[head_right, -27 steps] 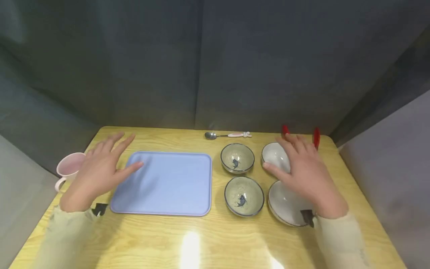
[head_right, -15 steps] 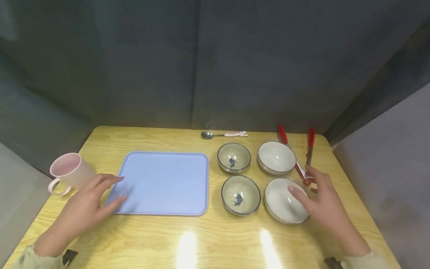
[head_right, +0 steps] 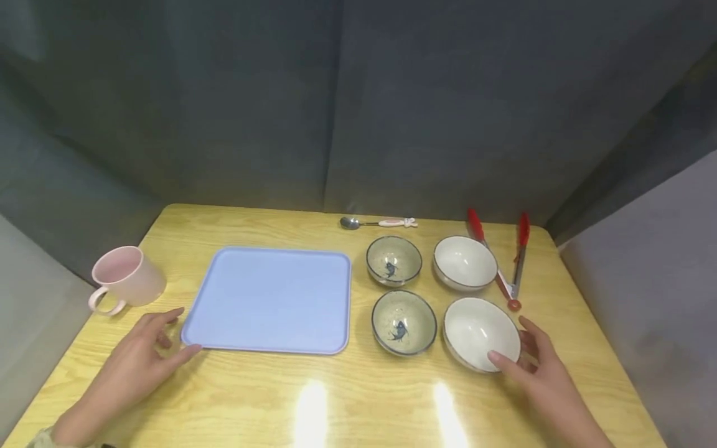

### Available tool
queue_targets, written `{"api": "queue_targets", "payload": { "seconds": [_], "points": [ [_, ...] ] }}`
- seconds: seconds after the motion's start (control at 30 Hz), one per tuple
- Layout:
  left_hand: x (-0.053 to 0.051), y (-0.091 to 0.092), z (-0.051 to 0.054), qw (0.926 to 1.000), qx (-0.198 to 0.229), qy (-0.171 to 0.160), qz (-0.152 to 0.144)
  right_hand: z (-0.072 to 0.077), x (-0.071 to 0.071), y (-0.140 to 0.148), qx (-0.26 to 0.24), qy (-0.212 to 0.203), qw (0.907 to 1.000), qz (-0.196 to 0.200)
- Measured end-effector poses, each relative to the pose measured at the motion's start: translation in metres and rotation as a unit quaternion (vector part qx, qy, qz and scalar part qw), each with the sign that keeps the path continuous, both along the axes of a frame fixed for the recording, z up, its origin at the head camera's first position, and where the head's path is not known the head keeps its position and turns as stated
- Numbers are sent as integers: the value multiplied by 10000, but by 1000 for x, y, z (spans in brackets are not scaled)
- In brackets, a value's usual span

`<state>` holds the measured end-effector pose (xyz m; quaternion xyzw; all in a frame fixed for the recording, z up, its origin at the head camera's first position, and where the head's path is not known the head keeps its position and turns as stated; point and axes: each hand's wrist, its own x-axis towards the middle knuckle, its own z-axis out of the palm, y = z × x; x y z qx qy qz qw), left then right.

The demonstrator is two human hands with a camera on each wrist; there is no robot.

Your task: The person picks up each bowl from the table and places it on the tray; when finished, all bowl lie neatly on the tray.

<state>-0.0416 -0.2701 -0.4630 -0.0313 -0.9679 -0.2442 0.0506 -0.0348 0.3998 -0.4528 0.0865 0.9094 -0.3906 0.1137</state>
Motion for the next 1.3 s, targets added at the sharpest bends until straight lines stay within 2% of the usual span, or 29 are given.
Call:
{"api": "queue_targets", "payload": {
  "seconds": [0.23, 0.47, 0.7, 0.83, 0.97, 1.1, 1.3],
  "points": [
    [-2, 1, -5, 9995, 220, -233, 58, -5, 1, -7, -275, -56, 9996, -67],
    [-3, -2, -4, 9934, 843, -768, 118, -8, 1, -16, -419, 76, 9991, -24],
    [-6, -1, -6, 9918, 1027, -748, 155, -10, 0, -18, -657, 144, 9977, 90],
    [-9, -1, -7, 9921, 1014, -705, 207, -9, -1, -21, -498, -93, 9987, 73],
    [-13, -2, -7, 9910, 1046, -804, 211, -8, -5, -23, -321, -334, 9989, 17],
    [-17, -4, -7, 9904, 1022, -916, 184, -9, -6, -24, -162, -260, 9995, 88],
    [-18, -7, -8, 9885, 1087, -1046, 123, -9, -5, -24, 49, 98, 9996, 250]
  ]
}}
